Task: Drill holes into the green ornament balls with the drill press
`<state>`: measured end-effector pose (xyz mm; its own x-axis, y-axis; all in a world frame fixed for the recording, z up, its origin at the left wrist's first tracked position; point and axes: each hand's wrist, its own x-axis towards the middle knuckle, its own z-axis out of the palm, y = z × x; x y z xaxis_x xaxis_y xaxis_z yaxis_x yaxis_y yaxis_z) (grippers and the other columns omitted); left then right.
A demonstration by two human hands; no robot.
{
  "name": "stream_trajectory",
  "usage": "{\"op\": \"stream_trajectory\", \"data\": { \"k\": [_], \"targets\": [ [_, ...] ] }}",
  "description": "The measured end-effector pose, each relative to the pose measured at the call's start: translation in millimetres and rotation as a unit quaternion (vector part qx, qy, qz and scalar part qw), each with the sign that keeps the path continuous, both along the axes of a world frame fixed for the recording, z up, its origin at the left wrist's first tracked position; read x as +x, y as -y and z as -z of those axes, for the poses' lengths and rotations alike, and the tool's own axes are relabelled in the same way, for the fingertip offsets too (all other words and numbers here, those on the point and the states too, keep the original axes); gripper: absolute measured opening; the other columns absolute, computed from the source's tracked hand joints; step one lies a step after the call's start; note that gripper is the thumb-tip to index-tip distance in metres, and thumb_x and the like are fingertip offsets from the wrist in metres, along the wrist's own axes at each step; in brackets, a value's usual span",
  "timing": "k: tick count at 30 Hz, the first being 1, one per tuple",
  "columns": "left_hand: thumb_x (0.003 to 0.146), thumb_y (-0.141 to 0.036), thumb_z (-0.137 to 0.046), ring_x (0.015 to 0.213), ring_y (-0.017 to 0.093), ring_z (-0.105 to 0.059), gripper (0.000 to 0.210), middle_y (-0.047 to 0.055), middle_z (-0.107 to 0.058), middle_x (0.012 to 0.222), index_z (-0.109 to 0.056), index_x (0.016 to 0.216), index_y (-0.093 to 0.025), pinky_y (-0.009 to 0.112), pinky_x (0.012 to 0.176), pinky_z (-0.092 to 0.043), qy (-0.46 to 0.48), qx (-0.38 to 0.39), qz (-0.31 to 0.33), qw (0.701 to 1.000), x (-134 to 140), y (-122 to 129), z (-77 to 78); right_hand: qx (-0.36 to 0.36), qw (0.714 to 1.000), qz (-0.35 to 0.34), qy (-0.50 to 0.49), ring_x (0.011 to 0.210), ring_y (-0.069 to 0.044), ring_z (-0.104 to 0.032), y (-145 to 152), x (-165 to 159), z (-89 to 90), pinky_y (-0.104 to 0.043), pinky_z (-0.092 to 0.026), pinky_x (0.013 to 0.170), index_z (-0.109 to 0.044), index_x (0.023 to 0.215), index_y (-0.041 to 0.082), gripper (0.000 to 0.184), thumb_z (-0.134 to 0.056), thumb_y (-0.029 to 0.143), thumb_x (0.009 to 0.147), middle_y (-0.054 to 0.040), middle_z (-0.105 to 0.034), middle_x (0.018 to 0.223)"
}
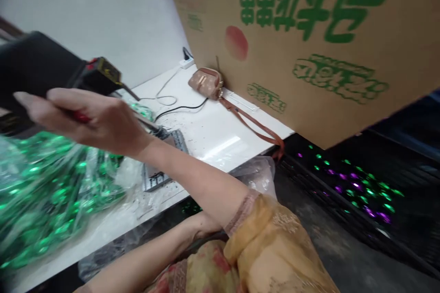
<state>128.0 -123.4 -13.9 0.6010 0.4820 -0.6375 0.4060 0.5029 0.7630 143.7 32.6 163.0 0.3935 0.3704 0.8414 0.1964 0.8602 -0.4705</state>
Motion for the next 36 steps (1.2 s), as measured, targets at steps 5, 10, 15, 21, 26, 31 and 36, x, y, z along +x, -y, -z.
{"op": "stream_trajectory", "data": {
  "k": [5, 10, 15, 21, 26, 31, 36],
  "targets": [
    [0.080, -0.040, -0.077, 0.106, 0.027, -0.075, 0.027, 0.004, -0.080, 0.111, -0.079, 0.106, -0.036, 0.045, 0.092, -0.058, 0.076, 0.038, 0.082, 0.993, -111, -51, -62.0, 0.032, 0.990, -0.125, -0.065, 0.060, -0.002, -0.027, 1, 5, 0.5, -0.020, -0.034, 0.058, -0.028, 0.061, 0.022, 0.045, -0.056, 0.031, 0.095, 0.0076, -0.024, 0.063],
    [0.066, -0.024, -0.074, 0.076, 0.023, -0.073, 0.012, 0.003, -0.080, 0.086, -0.067, 0.075, -0.024, 0.036, 0.066, -0.057, 0.040, 0.312, -0.319, 0.894, -204, -121, -96.3, 0.007, 0.993, -0.096, -0.061, 0.054, -0.003, -0.030, 4, 6, 3.7, -0.023, -0.030, 0.054, -0.035, 0.058, 0.020, 0.045, -0.057, 0.035, 0.095, 0.0073, -0.030, 0.058],
    [0.069, -0.019, -0.061, 0.074, 0.019, -0.070, 0.011, 0.004, -0.072, 0.076, -0.059, 0.079, -0.022, 0.036, 0.078, -0.058, 0.002, 0.427, -0.413, 0.805, -233, -199, -94.1, -0.014, 0.996, -0.037, -0.080, 0.048, -0.006, -0.041, 4, 6, 9.9, -0.028, -0.032, 0.051, -0.043, 0.054, 0.021, 0.046, -0.060, 0.042, 0.092, 0.0071, -0.039, 0.051],
    [0.066, -0.007, -0.058, 0.094, 0.026, -0.069, 0.023, 0.007, -0.072, 0.084, -0.068, 0.083, -0.018, 0.042, 0.096, -0.054, -0.084, 0.497, -0.331, 0.798, -203, -289, -64.1, 0.039, 0.994, -0.055, -0.088, 0.042, -0.008, -0.044, -3, 6, 10.8, -0.029, -0.039, 0.048, -0.036, 0.053, 0.022, 0.043, -0.064, 0.028, 0.086, 0.0081, -0.039, 0.045],
    [0.067, -0.005, -0.063, 0.118, 0.029, -0.063, 0.037, 0.009, -0.071, 0.115, -0.073, 0.099, -0.019, 0.041, 0.110, -0.047, -0.118, 0.537, -0.215, 0.807, -178, -333, -40.8, 0.044, 0.993, -0.060, -0.094, 0.039, -0.006, -0.036, 0, 4, 7.7, -0.028, -0.038, 0.043, -0.031, 0.052, 0.022, 0.046, -0.065, 0.027, 0.084, 0.0087, -0.033, 0.043],
    [0.072, -0.009, -0.067, 0.124, 0.029, -0.059, 0.040, 0.011, -0.062, 0.131, -0.071, 0.111, -0.017, 0.038, 0.112, -0.046, -0.131, 0.562, -0.144, 0.804, -161, -356, -24.2, 0.027, 0.994, -0.041, -0.099, 0.041, -0.006, -0.034, 4, 1, 6.4, -0.026, -0.039, 0.041, -0.032, 0.054, 0.022, 0.046, -0.064, 0.028, 0.085, 0.0094, -0.027, 0.045],
    [0.072, -0.009, -0.070, 0.120, 0.033, -0.059, 0.045, 0.016, -0.056, 0.130, -0.068, 0.116, -0.016, 0.042, 0.106, -0.048, -0.168, 0.562, -0.162, 0.794, -160, -355, -16.8, 0.038, 0.995, -0.027, -0.091, 0.038, -0.007, -0.032, 1, -1, 6.8, -0.028, -0.035, 0.038, -0.029, 0.054, 0.022, 0.046, -0.062, 0.030, 0.085, 0.0087, -0.025, 0.042]
  ]
}}
